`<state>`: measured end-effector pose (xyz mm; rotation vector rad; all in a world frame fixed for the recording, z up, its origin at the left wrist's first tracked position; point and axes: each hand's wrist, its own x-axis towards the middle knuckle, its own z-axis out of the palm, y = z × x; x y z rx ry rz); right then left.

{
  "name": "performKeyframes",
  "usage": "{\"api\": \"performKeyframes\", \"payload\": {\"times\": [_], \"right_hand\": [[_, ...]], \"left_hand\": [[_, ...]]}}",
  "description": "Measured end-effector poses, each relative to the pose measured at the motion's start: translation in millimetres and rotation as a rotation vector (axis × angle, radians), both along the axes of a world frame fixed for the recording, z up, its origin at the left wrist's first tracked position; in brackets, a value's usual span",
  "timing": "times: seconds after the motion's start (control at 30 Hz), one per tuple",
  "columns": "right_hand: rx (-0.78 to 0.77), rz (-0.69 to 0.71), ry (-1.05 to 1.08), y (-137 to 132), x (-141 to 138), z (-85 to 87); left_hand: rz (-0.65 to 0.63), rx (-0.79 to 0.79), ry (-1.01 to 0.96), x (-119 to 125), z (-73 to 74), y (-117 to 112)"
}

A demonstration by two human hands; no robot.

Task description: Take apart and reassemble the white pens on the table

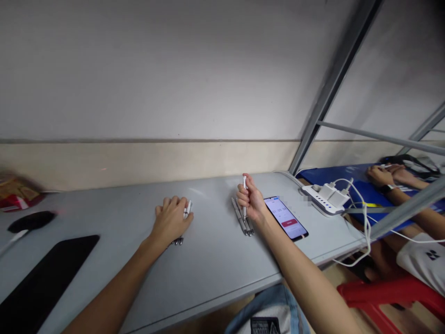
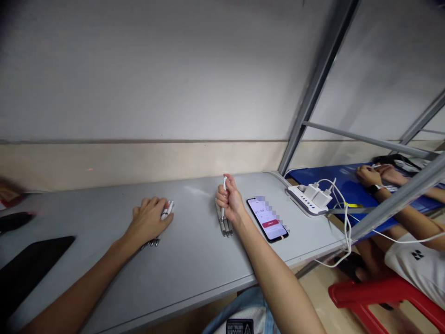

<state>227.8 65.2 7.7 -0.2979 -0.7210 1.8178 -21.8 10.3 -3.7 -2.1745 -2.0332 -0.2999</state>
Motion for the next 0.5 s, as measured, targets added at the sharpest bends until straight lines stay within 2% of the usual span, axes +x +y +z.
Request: {"api": "performKeyframes", "payload": {"times": [0.3, 0.5], "right_hand": [[-0.043, 0.015, 0.009, 4.0, 0.7, -3.4], [0.017, 0.107, -0.178, -1.4, -4.6, -2.2]], "left_hand": [[0.012, 0.005, 0.005, 1.3, 0.8, 0.0], [0.005, 0.009, 0.021, 2.6, -2.3, -0.7]]}}
